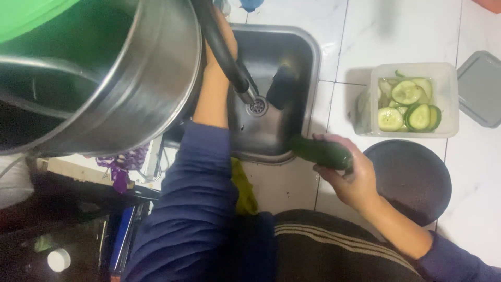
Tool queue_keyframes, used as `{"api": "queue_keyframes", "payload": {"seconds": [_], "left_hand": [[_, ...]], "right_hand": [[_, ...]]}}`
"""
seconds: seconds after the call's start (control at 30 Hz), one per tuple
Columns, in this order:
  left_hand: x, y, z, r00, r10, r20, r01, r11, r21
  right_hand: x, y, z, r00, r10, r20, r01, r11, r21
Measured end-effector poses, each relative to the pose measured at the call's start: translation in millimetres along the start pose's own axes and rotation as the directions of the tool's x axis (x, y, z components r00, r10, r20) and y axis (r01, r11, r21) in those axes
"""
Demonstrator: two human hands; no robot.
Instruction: Washing, slicing, and storing cucumbers in a kitchen environment.
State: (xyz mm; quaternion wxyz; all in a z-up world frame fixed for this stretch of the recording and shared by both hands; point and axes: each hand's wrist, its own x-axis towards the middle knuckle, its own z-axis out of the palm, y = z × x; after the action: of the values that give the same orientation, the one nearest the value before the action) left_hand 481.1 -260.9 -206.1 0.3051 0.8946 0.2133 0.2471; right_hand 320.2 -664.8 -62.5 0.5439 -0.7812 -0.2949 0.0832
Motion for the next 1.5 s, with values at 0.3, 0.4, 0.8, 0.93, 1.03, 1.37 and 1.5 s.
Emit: {"api": "queue_keyframes", "payload": {"seconds": [0.3,0.4,0.8,0.93,1.03,1.37,1.5], "left_hand": [[-132,88,-93,0.944,0.100,0.314,-0.004,0.956,-0.292],[-140,104,-117,0.928,0.099,0.360,0.027,0.944,-0.330],[-155,76,-100,0.940,0.000,0.341,0.172,0.863,-0.475],[-159,59,-83,0.953,0.074,0.294,0.128,0.780,-0.612],[-163,62,-88,0.953,0.008,0.302,0.153,0.850,-0.505],[-175,94,-120,0.903,-0.056,0.426,0.213,0.919,-0.331],[-178,62,-104,0.951,0.036,0.307,0.096,0.910,-0.403]], "right_hand": [[-20,3,-23,0.993,-0.030,-0.111,0.032,0.999,0.021],[-25,3,-21,0.991,0.030,-0.131,0.007,0.963,0.270],[-28,-12,-21,0.994,-0.015,-0.111,0.038,0.976,0.213],[46,-9,-10,0.964,-0.216,-0.155,0.228,0.972,0.061],[145,-7,17,0.989,-0.083,-0.124,0.115,0.951,0.285],[356,64,157,0.922,-0.073,0.379,0.063,0.997,0.037],[382,74,192,0.908,-0.194,0.370,0.187,0.981,0.055]]}}
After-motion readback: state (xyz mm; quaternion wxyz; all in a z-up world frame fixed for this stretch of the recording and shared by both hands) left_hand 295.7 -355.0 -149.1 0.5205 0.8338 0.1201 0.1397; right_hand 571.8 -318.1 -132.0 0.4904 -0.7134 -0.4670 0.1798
